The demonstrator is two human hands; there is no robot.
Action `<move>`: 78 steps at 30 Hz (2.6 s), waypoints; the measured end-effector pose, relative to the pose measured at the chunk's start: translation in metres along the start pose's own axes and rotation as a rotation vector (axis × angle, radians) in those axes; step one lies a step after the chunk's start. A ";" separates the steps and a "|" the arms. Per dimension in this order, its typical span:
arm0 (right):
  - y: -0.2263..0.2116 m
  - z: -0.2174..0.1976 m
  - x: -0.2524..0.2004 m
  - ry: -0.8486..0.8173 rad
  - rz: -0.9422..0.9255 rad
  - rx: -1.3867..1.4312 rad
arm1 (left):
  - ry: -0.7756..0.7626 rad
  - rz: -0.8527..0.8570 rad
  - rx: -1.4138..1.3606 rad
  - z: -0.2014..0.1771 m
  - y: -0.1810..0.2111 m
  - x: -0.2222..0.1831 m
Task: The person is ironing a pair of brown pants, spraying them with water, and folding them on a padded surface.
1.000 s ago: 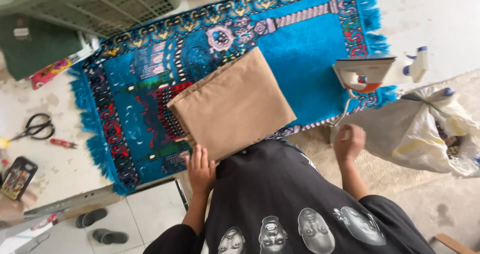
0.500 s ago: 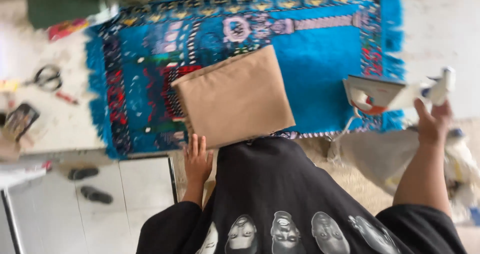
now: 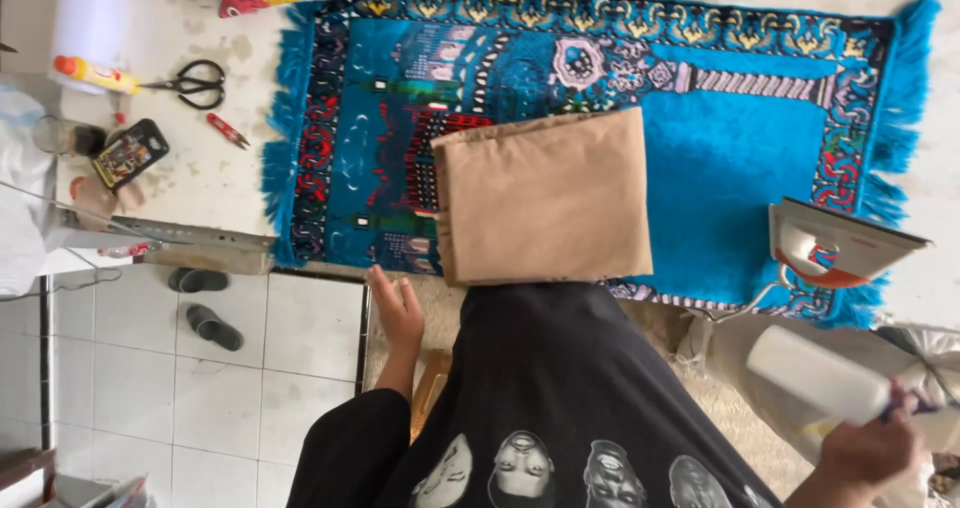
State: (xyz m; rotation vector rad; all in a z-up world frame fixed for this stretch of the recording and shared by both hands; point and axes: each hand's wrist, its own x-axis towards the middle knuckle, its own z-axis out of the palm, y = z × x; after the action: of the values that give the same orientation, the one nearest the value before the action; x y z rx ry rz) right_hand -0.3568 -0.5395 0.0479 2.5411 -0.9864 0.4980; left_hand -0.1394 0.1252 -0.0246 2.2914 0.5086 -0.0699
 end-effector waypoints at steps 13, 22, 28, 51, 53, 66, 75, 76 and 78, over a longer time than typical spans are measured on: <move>-0.273 -0.171 -0.105 -0.636 -0.073 1.083 | -0.409 0.425 -0.073 0.044 0.086 0.161; -0.323 -0.206 -0.140 -0.536 0.118 1.063 | -0.327 0.741 0.216 0.090 0.104 0.233; -0.341 -0.243 -0.153 -0.429 0.298 1.125 | -0.479 0.632 0.214 0.087 0.106 0.249; -0.353 -0.270 -0.109 -0.324 0.423 1.132 | -0.549 0.825 0.417 0.095 0.093 0.261; -0.348 -0.260 -0.116 -0.327 0.393 1.075 | -0.548 0.817 0.427 0.091 0.096 0.256; -0.356 -0.281 -0.125 -0.525 0.367 1.277 | -0.439 0.888 0.475 0.113 0.080 0.261; -0.355 -0.312 -0.124 -0.777 0.086 1.189 | -0.472 0.981 0.344 0.087 0.099 0.269; -0.354 -0.312 -0.129 -0.722 0.105 1.256 | -0.425 0.996 0.306 0.089 0.098 0.269; -0.351 -0.315 -0.138 -0.671 0.132 1.320 | -0.386 1.010 0.270 0.090 0.097 0.268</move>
State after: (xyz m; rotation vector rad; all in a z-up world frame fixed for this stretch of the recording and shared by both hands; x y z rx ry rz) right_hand -0.2679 -0.0771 0.1868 4.0195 -1.3038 0.3793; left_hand 0.1534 0.0924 -0.0755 2.4461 -0.9089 -0.0775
